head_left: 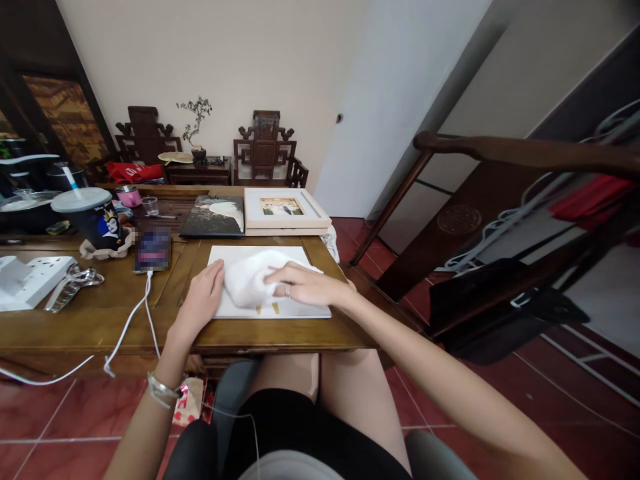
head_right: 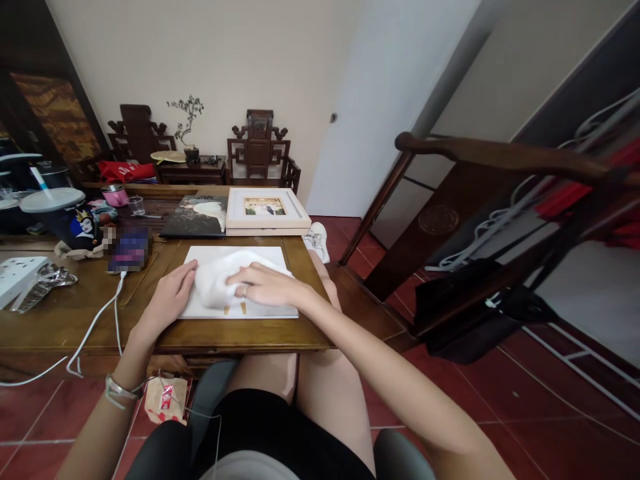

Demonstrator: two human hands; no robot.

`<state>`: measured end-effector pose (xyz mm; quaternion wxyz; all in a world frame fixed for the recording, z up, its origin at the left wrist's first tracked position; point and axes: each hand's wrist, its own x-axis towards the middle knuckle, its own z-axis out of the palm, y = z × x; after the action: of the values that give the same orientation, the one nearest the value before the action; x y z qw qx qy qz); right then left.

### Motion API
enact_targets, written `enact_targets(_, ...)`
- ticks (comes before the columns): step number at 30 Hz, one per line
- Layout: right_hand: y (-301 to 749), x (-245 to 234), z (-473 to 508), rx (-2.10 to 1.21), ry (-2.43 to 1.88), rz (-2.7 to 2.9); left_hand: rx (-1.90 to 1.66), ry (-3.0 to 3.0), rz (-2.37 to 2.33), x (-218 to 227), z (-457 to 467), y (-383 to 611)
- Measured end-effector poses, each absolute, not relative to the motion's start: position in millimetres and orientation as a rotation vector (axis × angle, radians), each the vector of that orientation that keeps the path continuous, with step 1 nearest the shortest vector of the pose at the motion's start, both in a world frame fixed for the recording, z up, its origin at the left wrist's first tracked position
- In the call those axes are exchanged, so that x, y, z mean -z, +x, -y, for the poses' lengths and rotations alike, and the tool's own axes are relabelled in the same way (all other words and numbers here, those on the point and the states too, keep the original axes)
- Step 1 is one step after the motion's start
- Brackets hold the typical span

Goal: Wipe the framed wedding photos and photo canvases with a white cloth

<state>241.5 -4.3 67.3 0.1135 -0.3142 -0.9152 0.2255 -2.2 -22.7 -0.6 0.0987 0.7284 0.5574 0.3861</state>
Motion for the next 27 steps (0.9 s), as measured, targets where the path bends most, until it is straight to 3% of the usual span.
enact_targets(5,211,-56,-47,-0.63,-1.069,2.442,-0.961,2.282,-1.655,9,17,-9)
enact_targets(13,144,-58,-65,-0.656,-0.902,2.446,-0.966,2.34,-1.672,6,19,-8)
enact_targets(27,275,-37,-70,-0.707,-1.234,2.073,-0.961,2.311,-1.682,11,17,-7)
